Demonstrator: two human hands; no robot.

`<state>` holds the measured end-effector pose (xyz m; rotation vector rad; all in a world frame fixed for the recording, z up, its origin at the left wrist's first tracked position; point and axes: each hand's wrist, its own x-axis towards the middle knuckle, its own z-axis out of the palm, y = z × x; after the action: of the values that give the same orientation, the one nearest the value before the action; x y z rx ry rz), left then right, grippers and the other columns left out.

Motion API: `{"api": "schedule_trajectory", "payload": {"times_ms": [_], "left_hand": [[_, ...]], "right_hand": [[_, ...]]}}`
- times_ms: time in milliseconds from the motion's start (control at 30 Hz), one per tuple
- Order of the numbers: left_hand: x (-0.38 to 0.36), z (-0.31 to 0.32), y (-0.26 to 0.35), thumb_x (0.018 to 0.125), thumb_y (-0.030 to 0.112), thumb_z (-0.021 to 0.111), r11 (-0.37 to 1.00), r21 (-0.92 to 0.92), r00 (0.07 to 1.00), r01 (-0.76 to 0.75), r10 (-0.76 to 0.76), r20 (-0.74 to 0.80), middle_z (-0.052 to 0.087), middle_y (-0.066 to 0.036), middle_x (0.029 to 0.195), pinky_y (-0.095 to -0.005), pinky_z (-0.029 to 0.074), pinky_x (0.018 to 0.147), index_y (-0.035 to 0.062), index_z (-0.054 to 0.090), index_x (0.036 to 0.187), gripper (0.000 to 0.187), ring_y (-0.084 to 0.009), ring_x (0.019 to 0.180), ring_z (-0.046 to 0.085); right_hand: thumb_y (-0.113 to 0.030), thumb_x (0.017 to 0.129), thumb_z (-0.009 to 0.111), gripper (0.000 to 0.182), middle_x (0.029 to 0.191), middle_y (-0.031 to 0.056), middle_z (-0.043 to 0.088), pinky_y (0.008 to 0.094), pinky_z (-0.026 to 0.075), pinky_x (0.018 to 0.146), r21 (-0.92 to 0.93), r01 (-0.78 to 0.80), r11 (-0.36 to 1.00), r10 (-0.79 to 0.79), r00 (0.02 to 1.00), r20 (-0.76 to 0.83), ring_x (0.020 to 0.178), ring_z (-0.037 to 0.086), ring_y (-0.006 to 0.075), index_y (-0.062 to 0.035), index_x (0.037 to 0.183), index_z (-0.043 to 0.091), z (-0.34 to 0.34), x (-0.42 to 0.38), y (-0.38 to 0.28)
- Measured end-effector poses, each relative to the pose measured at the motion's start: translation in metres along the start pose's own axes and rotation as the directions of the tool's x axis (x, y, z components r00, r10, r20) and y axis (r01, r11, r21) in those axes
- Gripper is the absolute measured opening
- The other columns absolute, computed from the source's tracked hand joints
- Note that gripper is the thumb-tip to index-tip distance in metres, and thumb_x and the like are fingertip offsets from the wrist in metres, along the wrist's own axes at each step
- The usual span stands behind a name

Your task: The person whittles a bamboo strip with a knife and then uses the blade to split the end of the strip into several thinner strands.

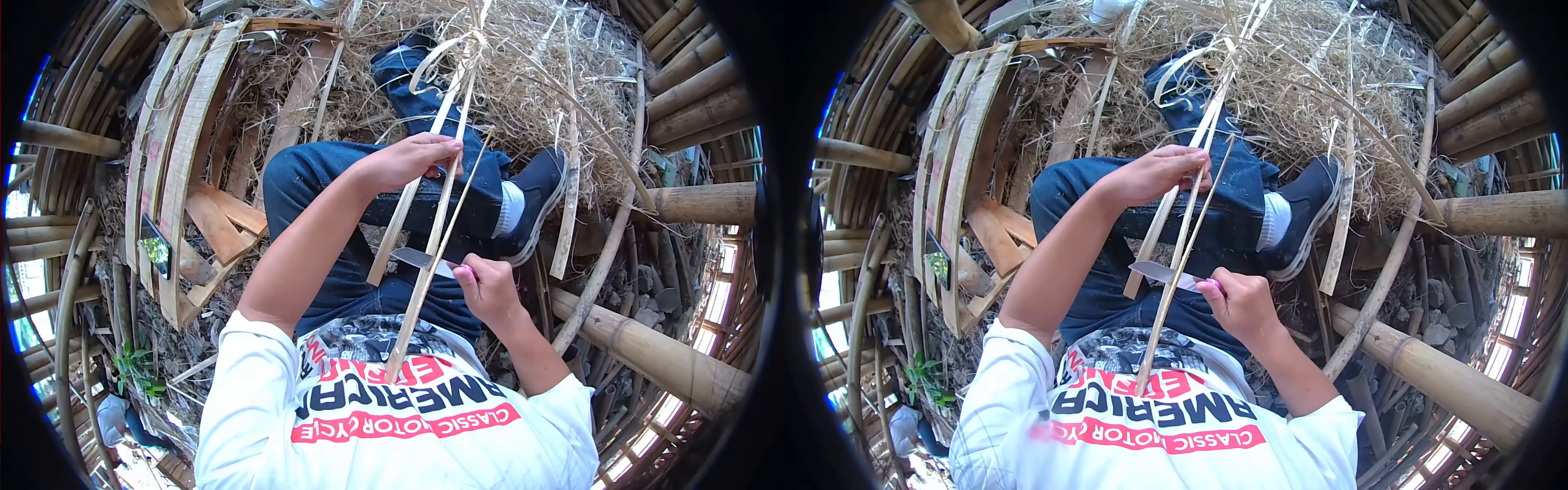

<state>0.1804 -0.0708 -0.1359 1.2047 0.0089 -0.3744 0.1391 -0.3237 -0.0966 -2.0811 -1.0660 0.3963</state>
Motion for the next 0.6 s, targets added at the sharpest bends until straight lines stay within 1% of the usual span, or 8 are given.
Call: {"api": "schedule_trajectory", "payload": {"times_ms": [167, 233, 267, 333, 367, 500, 567, 600], "left_hand": [[0.0, 0.003, 0.002, 0.102, 0.035, 0.043, 1.0, 0.014, 1.0, 0.012, -0.012, 0.017, 0.059, 0.002, 0.084, -0.0221, 0.038, 0.07, 0.0094, 0.06, 0.089, 0.033, -0.0052, 0.076, 0.048], [0.003, 0.001, 0.003, 0.102, 0.034, 0.044, 0.999, -0.012, 0.999, 0.033, -0.033, 0.038, 0.059, 0.002, 0.084, -0.0217, 0.038, 0.069, 0.0094, 0.06, 0.09, 0.032, -0.005, 0.074, 0.047], [0.004, 0.0, 0.003, 0.101, 0.034, 0.045, 0.998, -0.04, 0.997, 0.057, -0.055, 0.057, 0.059, 0.003, 0.083, -0.0214, 0.038, 0.068, 0.0093, 0.061, 0.09, 0.031, -0.0048, 0.073, 0.046], [0.008, -0.002, 0.004, 0.101, 0.033, 0.047, 0.997, -0.048, 0.995, 0.066, -0.062, 0.077, 0.059, 0.003, 0.083, -0.0213, 0.038, 0.068, 0.0093, 0.061, 0.09, 0.03, -0.0049, 0.072, 0.046], [0.009, -0.002, 0.004, 0.101, 0.032, 0.048, 0.996, -0.058, 0.993, 0.071, -0.065, 0.098, 0.059, 0.003, 0.082, -0.0213, 0.038, 0.068, 0.0094, 0.061, 0.091, 0.028, -0.0049, 0.072, 0.046], [0.012, -0.004, -0.007, 0.099, 0.033, 0.052, 0.994, -0.089, 0.992, 0.06, -0.049, 0.113, 0.06, 0.002, 0.082, -0.0218, 0.039, 0.069, 0.0091, 0.062, 0.091, 0.027, -0.0054, 0.072, 0.046], [0.012, -0.004, -0.011, 0.098, 0.033, 0.053, 0.995, -0.095, 0.994, 0.043, -0.033, 0.104, 0.059, 0.002, 0.081, -0.0221, 0.04, 0.069, 0.0089, 0.062, 0.091, 0.026, -0.0057, 0.071, 0.047], [0.012, -0.001, -0.008, 0.099, 0.032, 0.053, 0.992, -0.122, 0.996, 0.027, -0.015, 0.093, 0.059, 0.002, 0.081, -0.0221, 0.04, 0.068, 0.0088, 0.062, 0.091, 0.026, -0.0058, 0.071, 0.047]], "right_hand": [[-0.03, 0.094, 0.058, 0.038, 0.054, 0.0164, 0.053, 0.0374, 0.042, 0.045, 0.075, -0.033, 0.997, 0.037, 0.998, -0.056, 0.051, 0.057, 0.0337, -0.001, 0.069, 0.055, 0.007, -0.002, -0.001], [-0.029, 0.095, 0.055, 0.041, 0.053, 0.017, 0.051, 0.0373, 0.041, 0.046, 0.18, -0.116, 0.977, 0.098, 0.989, 0.107, 0.048, 0.053, 0.0338, 0.0023, 0.069, 0.055, -0.001, 0.006, -0.001], [-0.029, 0.095, 0.055, 0.041, 0.053, 0.017, 0.051, 0.0373, 0.041, 0.046, 0.183, -0.118, 0.976, 0.099, 0.989, 0.107, 0.048, 0.053, 0.0338, 0.0023, 0.069, 0.055, -0.006, 0.012, 0.0], [-0.032, 0.098, 0.05, 0.046, 0.053, 0.0174, 0.049, 0.0378, 0.04, 0.047, 0.279, -0.259, 0.925, 0.122, 0.896, 0.427, 0.046, 0.047, 0.0321, 0.005, 0.071, 0.057, -0.02, 0.025, 0.007], [-0.032, 0.098, 0.05, 0.046, 0.053, 0.0174, 0.049, 0.0378, 0.04, 0.047, 0.28, -0.259, 0.924, 0.122, 0.896, 0.428, 0.046, 0.047, 0.0321, 0.005, 0.071, 0.057, -0.024, 0.029, 0.009], [-0.036, 0.1, 0.043, 0.053, 0.051, 0.0161, 0.045, 0.0377, 0.039, 0.049, 0.225, -0.183, 0.957, 0.019, 0.814, 0.581, 0.046, 0.041, 0.0253, 0.0061, 0.072, 0.058, -0.036, 0.047, 0.011], [-0.034, 0.101, 0.042, 0.051, 0.049, 0.0076, 0.043, 0.0338, 0.037, 0.048, 0.21, -0.267, 0.941, 0.052, 0.724, 0.687, 0.046, 0.04, 0.0184, 0.0038, 0.068, 0.053, -0.038, 0.051, 0.013], [-0.036, 0.101, 0.042, 0.052, 0.05, 0.0059, 0.043, 0.0332, 0.037, 0.048, 0.242, -0.41, 0.879, 0.092, 0.645, 0.759, 0.046, 0.041, 0.0166, 0.0038, 0.069, 0.054, -0.036, 0.051, 0.018]]}}
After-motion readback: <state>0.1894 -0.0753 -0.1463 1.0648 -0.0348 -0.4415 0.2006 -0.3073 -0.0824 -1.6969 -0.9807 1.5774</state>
